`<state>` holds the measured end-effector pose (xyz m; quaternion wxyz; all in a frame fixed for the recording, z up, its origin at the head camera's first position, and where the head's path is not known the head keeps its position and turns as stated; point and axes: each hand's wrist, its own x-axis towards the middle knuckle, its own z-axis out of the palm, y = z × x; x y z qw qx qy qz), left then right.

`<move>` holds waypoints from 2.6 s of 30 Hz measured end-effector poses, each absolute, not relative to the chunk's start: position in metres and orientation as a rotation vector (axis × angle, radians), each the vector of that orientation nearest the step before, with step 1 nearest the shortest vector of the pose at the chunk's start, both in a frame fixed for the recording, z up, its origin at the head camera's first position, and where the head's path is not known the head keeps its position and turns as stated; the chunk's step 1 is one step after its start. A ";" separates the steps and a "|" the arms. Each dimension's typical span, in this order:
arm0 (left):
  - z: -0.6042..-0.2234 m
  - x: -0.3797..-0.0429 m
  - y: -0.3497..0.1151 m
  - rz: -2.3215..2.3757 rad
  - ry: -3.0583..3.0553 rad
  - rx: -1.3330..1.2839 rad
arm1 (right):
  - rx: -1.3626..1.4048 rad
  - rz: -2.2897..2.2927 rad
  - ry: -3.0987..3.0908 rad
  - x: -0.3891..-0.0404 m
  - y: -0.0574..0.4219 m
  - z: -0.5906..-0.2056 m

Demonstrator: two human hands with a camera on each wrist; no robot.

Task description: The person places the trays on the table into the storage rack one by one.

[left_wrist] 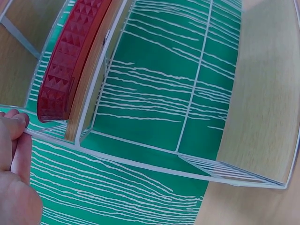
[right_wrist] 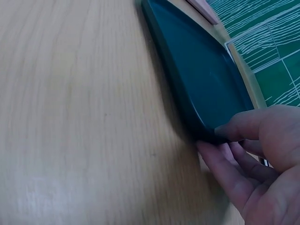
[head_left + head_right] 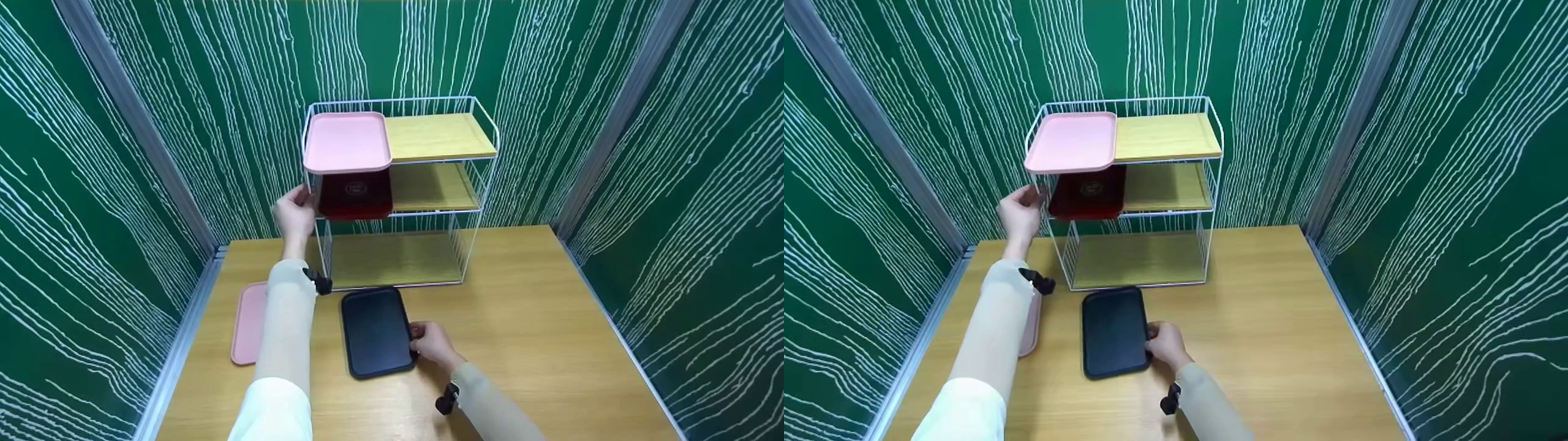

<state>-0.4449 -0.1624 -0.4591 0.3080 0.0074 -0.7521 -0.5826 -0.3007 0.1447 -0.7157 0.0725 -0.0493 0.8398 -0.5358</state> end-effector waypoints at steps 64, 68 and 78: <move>-0.460 -0.445 -0.163 -1.559 -2.007 0.011 | -0.020 -1.807 2.226 -0.299 0.211 -0.677; -0.460 -0.445 -0.163 -1.540 -2.002 0.023 | -0.095 -1.817 2.243 -0.302 0.222 -0.673; -0.461 -0.445 -0.164 -1.505 -2.011 0.030 | -0.060 -1.807 2.275 -0.306 0.245 -0.657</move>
